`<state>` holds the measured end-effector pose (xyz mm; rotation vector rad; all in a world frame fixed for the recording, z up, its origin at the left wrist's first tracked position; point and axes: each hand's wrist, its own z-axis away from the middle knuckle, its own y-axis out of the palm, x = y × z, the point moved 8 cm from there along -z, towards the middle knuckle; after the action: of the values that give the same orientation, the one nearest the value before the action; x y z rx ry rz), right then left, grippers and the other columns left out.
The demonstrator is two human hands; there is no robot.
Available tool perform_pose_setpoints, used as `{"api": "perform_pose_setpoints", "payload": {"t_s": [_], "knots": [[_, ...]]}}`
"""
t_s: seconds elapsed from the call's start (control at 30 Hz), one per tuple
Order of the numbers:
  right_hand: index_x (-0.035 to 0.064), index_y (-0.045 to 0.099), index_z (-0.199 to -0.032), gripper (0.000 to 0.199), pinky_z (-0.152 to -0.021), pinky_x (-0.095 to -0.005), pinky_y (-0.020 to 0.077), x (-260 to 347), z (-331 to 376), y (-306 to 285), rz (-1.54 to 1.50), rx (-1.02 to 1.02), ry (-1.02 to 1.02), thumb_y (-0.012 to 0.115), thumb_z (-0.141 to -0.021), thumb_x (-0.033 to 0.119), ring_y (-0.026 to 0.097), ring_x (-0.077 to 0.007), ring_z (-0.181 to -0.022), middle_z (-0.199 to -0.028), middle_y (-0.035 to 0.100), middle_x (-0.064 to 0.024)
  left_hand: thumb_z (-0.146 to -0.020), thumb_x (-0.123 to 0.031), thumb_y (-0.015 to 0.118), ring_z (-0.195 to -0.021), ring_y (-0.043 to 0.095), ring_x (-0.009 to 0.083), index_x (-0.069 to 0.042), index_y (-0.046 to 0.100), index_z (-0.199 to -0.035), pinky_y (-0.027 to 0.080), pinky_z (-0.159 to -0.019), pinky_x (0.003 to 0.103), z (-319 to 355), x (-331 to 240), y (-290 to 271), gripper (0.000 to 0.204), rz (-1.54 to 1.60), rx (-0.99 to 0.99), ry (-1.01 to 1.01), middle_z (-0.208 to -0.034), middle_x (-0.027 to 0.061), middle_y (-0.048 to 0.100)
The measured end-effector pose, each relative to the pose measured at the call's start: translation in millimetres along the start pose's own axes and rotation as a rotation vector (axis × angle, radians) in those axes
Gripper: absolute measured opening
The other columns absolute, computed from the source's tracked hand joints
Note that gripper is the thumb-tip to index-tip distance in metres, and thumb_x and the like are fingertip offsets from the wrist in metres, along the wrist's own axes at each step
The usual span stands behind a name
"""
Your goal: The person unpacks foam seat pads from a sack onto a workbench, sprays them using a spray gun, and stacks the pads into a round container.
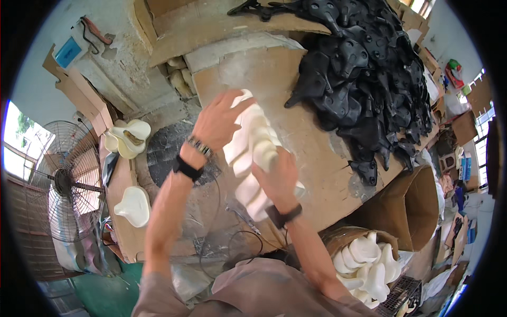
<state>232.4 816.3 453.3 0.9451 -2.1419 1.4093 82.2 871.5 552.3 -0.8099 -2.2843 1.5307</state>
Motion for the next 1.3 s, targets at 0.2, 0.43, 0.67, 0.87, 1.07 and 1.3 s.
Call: {"api": "perform_pose_setpoints", "payload": {"t_s": [0.2, 0.43, 0.67, 0.87, 1.07, 1.3], "knots": [[-0.0003, 0.052, -0.109, 0.060, -0.077, -0.0520, 0.0548, -82, -38, 120, 0.203, 0.220, 0.225, 0.084, -0.070, 0.033, 0.061, -0.0403, -0.103, -0.108, 0.060, -0.0211, -0.074, -0.012, 0.079, -0.114, 0.062, 0.0384, -0.008, 0.064, -0.127, 0.050, -0.101, 0.045, 168, 30, 111, 0.055, 0.337, -0.043, -0.521, -0.118, 0.0174, 0.068], [-0.0046, 0.052, -0.127, 0.075, -0.099, -0.0516, 0.0471, -99, -32, 147, 0.052, 0.207, 0.155, 0.081, -0.074, 0.040, 0.057, -0.0435, -0.115, -0.121, 0.060, -0.0262, -0.078, -0.036, 0.081, -0.124, 0.056, 0.0406, -0.003, 0.058, -0.135, 0.045, -0.105, 0.049, 323, -11, 215, 0.069, 0.589, 0.330, -1.113, -0.129, 0.0212, 0.063], [-0.0021, 0.058, -0.125, 0.066, -0.092, -0.0485, 0.0515, -71, -35, 92, 0.047, 0.325, 0.160, 0.085, -0.075, 0.030, 0.067, -0.0382, -0.106, -0.114, 0.070, -0.0211, -0.064, -0.030, 0.089, -0.121, 0.052, 0.0352, -0.009, 0.049, -0.134, 0.053, -0.091, 0.047, 304, -26, 259, 0.084, 0.243, 0.248, -1.226, -0.123, 0.0154, 0.052], [-0.0013, 0.050, -0.133, 0.082, -0.092, -0.0505, 0.0508, -115, -11, 128, 0.064, 0.339, 0.144, 0.084, -0.071, 0.040, 0.065, -0.0431, -0.110, -0.116, 0.068, -0.0268, -0.064, -0.022, 0.088, -0.120, 0.051, 0.0303, -0.009, 0.051, -0.121, 0.054, -0.086, 0.043, 304, -14, 312, 0.069, 0.171, 0.383, -1.266, -0.122, 0.0133, 0.051], [-0.0020, 0.048, -0.138, 0.084, -0.098, -0.0460, 0.0482, -135, -20, 136, 0.004, 0.462, 0.116, 0.084, -0.073, 0.037, 0.063, -0.0410, -0.115, -0.126, 0.064, -0.0263, -0.073, -0.012, 0.080, -0.102, 0.066, 0.0386, -0.004, 0.041, -0.125, 0.055, -0.082, 0.049, 299, -30, 291, 0.066, 0.319, 0.300, -1.336, -0.113, 0.0192, 0.061], [-0.0068, 0.050, -0.135, 0.074, -0.098, -0.0444, 0.0482, -105, -17, 106, 0.007, 0.521, 0.124, 0.082, -0.075, 0.024, 0.063, -0.0385, -0.113, -0.124, 0.063, -0.0268, -0.074, -0.011, 0.074, -0.091, 0.066, 0.0474, -0.009, 0.040, -0.131, 0.054, -0.075, 0.056, 360, -60, 226, 0.067, 0.639, 0.030, -1.411, -0.105, 0.0223, 0.068]]}}
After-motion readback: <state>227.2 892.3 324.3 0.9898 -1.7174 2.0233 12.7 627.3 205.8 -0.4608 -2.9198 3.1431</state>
